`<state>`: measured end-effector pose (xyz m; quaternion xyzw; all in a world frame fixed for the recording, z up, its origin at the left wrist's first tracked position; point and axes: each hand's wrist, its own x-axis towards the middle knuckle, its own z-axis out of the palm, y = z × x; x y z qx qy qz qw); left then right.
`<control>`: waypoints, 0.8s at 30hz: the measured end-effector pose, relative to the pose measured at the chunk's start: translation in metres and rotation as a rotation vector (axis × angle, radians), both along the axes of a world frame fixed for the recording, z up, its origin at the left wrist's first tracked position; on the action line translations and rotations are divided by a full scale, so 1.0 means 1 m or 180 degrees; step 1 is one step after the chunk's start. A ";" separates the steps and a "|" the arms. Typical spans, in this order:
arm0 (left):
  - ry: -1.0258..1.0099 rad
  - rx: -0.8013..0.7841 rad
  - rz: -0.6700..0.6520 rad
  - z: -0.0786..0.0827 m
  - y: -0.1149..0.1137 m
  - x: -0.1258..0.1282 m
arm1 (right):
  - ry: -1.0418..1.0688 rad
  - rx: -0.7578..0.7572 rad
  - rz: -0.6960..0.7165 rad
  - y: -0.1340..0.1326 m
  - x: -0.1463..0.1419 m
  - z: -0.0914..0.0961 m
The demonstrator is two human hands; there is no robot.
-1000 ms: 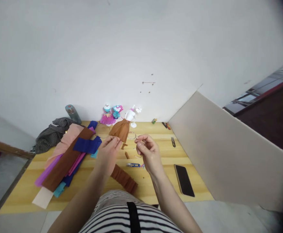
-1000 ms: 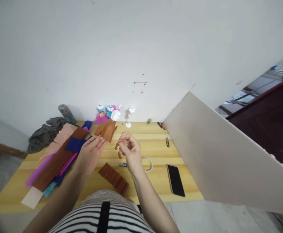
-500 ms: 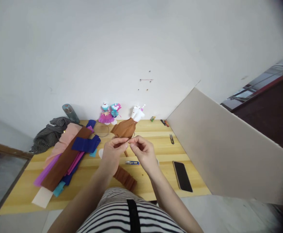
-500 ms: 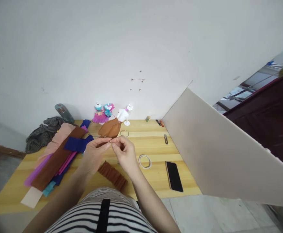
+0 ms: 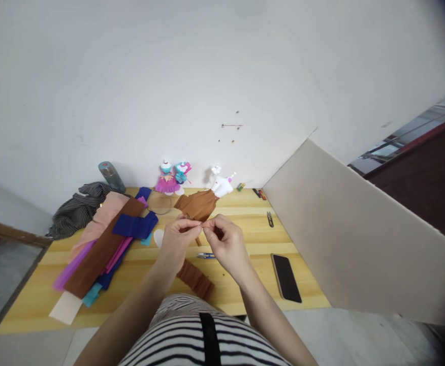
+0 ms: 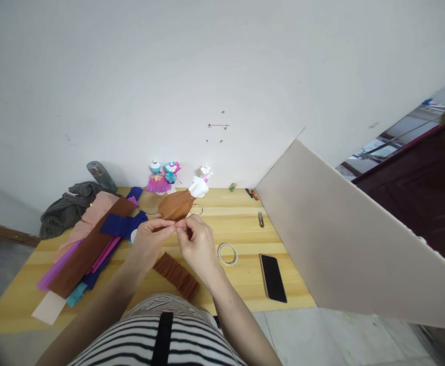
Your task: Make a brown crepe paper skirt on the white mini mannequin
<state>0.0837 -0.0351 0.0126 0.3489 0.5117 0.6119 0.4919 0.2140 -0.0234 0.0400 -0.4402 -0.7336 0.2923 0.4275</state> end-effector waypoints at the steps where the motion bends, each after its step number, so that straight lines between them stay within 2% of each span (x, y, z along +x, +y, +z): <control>1: 0.0101 0.0020 0.0015 -0.001 0.001 -0.001 | -0.0097 0.0052 0.0015 0.000 0.001 0.001; 7: 0.0451 -0.0107 0.0110 -0.002 0.005 0.000 | -0.0628 0.0431 -0.0020 0.001 -0.001 0.001; 11: 0.0446 -0.0222 0.0318 -0.002 0.006 0.003 | -0.0678 0.0656 -0.0190 0.004 -0.003 -0.005; 18: 0.0148 -0.0267 0.0382 -0.002 0.006 0.005 | -0.0098 0.0466 -0.0243 0.007 -0.005 -0.009; 24: -0.0058 -0.0378 0.0399 0.000 0.004 0.003 | 0.0598 0.0281 -0.0507 0.011 0.002 -0.012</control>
